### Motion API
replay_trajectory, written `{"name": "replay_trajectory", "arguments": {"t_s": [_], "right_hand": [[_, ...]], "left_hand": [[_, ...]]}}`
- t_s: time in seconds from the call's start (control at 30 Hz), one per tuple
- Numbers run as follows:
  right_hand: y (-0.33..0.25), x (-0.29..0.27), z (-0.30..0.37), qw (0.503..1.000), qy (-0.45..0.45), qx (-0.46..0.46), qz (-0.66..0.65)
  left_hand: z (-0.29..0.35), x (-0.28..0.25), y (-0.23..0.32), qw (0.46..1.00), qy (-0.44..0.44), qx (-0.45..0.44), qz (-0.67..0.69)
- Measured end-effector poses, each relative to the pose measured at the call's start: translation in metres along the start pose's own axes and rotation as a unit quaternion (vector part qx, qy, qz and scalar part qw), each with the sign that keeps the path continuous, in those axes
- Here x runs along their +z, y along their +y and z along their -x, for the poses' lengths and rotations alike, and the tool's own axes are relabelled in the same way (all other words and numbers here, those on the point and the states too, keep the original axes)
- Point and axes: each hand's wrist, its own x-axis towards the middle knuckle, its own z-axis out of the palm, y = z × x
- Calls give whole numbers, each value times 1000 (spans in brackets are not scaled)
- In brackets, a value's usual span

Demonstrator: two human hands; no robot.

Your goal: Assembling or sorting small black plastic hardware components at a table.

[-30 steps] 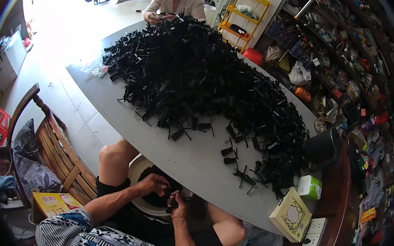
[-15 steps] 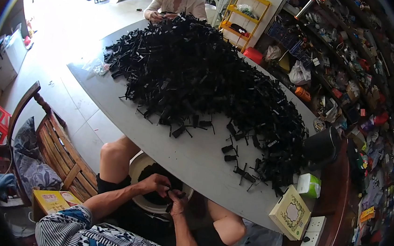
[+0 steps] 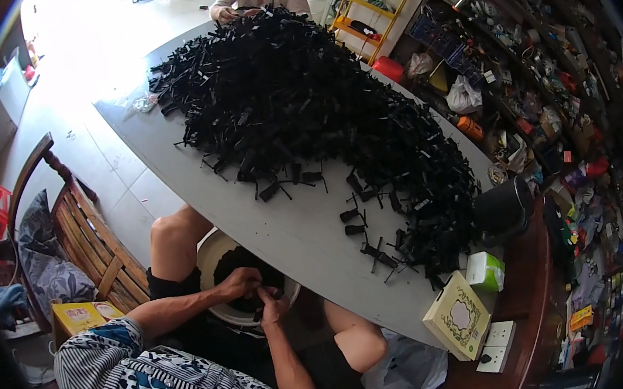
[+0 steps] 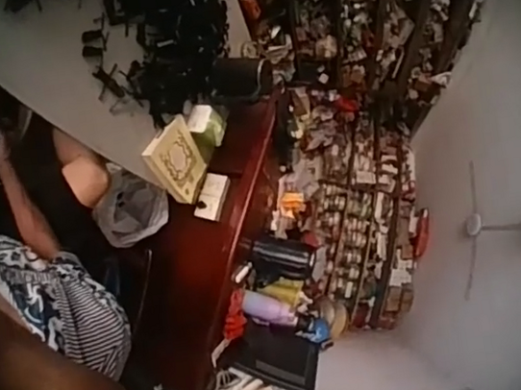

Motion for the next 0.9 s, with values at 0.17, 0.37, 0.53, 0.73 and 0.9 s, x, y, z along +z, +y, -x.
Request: {"name": "replay_trajectory", "arguments": {"t_s": [0.17,0.37,0.53,0.73,0.9], "right_hand": [[-1,7,1,998,-27,-32,56],[30,-9,-13,980,51,-15,193],[25,-3,1,982,20,-59,179],[-1,6,7,972,20,-106,207],[5,4,3,953,23,-107,283]], "left_hand": [[-5,-3,-15,994,49,42,-93],[-7,10,-50,987,76,114,-81],[14,13,-11,996,66,29,-46],[6,17,-2,992,101,52,-58],[2,19,-23,990,129,61,-11]]}}
